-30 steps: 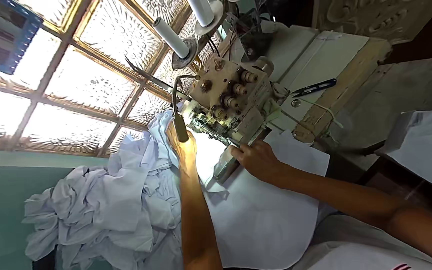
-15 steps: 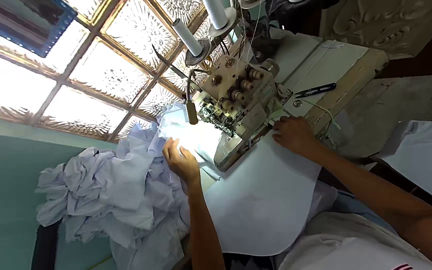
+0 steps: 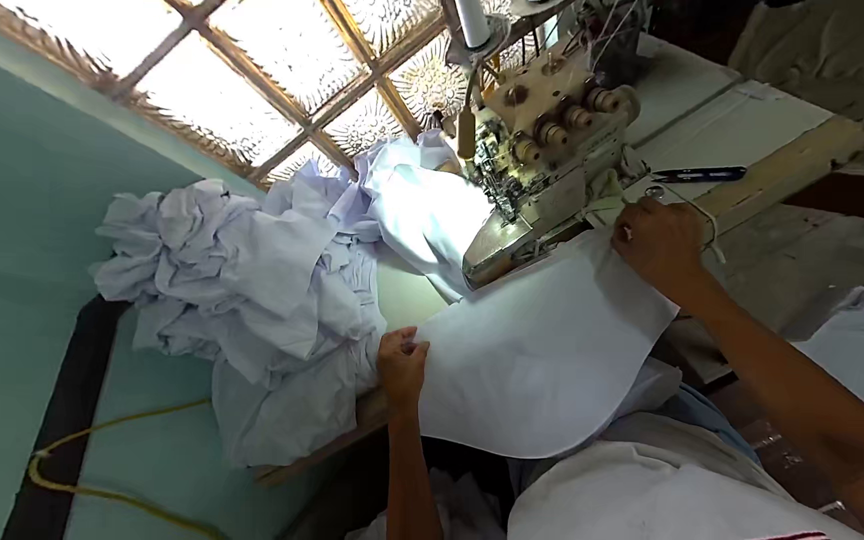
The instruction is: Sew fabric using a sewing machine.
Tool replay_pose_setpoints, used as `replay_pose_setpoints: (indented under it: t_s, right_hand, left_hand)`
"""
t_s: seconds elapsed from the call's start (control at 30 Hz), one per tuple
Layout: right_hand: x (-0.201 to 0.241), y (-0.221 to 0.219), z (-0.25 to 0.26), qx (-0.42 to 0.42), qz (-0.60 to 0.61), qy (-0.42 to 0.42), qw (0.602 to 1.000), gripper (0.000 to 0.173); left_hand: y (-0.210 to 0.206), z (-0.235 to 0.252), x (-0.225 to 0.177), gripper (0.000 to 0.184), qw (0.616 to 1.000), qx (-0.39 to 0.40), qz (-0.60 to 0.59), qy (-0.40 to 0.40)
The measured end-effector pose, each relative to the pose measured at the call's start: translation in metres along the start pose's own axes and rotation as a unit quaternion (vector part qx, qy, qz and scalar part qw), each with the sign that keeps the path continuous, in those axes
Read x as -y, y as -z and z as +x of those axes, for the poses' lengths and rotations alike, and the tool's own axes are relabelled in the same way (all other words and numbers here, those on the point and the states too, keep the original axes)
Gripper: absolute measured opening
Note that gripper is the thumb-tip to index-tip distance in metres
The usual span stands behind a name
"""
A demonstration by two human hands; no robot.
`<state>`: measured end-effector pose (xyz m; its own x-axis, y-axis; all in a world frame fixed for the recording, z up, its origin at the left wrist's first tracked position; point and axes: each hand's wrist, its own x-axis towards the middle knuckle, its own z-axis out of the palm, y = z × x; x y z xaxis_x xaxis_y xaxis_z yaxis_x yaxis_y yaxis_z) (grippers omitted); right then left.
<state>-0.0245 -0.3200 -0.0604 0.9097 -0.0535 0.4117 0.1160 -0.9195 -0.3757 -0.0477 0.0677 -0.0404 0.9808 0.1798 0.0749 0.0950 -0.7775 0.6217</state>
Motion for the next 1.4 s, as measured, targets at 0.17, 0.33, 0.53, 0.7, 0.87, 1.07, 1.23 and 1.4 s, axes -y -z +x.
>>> replay_pose_setpoints:
  t_s: [0.17,0.33,0.53,0.7,0.87,1.07,1.23,1.4]
  right_hand:
    - [0.005,0.067,-0.04,0.033,0.216,0.093,0.971,0.015]
    - [-0.005,0.083,-0.086,0.189,0.39,0.17,0.885,0.018]
    - [-0.018,0.103,-0.078,0.221,0.482,0.204,0.823,0.009]
    - [0.002,0.137,-0.051,0.16,0.545,0.199,0.799,0.014]
    - [0.031,0.081,0.012,0.107,0.345,0.116,0.925,0.019]
    - [0.04,-0.012,0.018,0.155,0.235,0.001,0.959,0.026]
    - [0.043,-0.016,0.015,0.187,0.302,-0.023,0.934,0.032]
    - [0.04,-0.011,0.002,0.127,0.411,-0.053,0.901,0.016]
  left_hand:
    - [0.012,0.021,0.002,0.065,0.996,0.084,0.034,0.015]
    - [0.009,0.016,0.02,0.03,0.997,0.049,0.02,-0.052]
    - [0.062,-0.024,0.051,0.01,0.97,0.086,-0.155,-0.164]
    - [0.137,-0.059,0.032,0.026,0.889,0.101,-0.316,-0.316]
    - [0.143,-0.046,0.019,0.013,0.962,-0.054,-0.165,-0.211]
    - [0.105,-0.022,0.016,0.028,0.988,-0.059,0.076,-0.118]
    - [0.084,-0.036,-0.008,0.029,0.99,0.01,0.096,-0.101]
    - [0.054,-0.055,-0.05,0.012,0.924,0.189,-0.25,-0.219]
